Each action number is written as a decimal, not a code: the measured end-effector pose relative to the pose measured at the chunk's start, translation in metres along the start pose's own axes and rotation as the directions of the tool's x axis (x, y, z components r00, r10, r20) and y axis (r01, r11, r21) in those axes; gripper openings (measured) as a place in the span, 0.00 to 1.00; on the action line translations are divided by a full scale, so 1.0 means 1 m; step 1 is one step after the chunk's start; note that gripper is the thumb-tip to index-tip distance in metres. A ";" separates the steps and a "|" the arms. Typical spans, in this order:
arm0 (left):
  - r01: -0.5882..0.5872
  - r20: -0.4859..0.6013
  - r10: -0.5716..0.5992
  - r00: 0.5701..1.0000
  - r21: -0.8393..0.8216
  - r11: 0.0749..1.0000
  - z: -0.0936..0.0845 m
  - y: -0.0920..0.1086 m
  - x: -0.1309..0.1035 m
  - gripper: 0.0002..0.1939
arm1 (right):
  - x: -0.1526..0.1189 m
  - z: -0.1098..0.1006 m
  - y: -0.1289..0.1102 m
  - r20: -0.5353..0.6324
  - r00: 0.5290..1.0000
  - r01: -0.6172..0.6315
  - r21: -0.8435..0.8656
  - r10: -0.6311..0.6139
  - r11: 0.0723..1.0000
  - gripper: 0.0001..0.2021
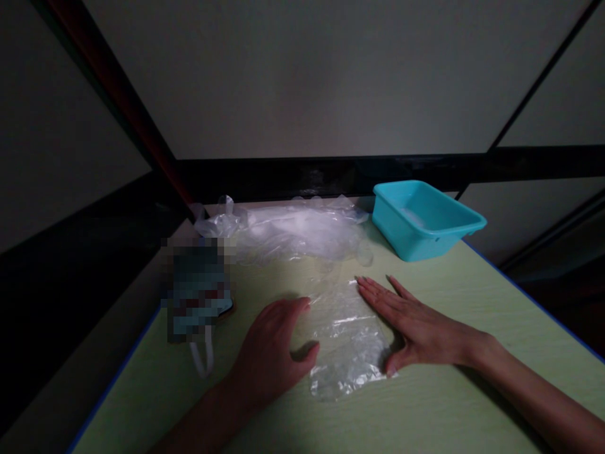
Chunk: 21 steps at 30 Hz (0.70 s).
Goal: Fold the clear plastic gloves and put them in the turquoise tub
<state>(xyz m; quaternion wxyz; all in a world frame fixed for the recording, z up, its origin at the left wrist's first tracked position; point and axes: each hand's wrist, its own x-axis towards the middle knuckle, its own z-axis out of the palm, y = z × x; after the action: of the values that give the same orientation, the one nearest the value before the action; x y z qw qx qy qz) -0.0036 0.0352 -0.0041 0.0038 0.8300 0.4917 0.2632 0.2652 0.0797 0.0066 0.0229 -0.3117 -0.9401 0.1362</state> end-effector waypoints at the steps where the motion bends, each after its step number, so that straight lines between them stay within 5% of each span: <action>1: -0.002 -0.004 0.002 1.000 0.000 1.000 0.000 -0.001 0.000 0.25 | -0.001 0.000 0.001 -0.002 1.000 0.003 -0.002 -0.003 1.000 0.54; 8: 0.030 -0.011 -0.030 0.999 0.003 1.000 -0.004 0.003 0.004 0.26 | 0.003 -0.004 -0.010 -0.104 0.994 -0.023 0.000 0.023 1.000 0.44; 15: -0.186 0.303 0.172 0.937 0.017 0.982 -0.005 0.029 0.031 0.37 | 0.018 0.010 -0.035 -0.204 0.979 -0.043 -0.127 0.017 0.991 0.41; 21: -0.217 0.408 0.196 0.892 0.006 0.976 0.006 0.026 0.034 0.37 | 0.018 0.017 -0.035 -0.192 0.981 -0.012 -0.129 -0.013 0.992 0.43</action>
<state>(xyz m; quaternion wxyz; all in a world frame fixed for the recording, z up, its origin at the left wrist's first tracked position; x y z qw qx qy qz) 0.0330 0.0508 0.0122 0.0563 0.9138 0.3959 0.0719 0.2286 0.0595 -0.0010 0.0932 -0.3240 -0.9404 0.0439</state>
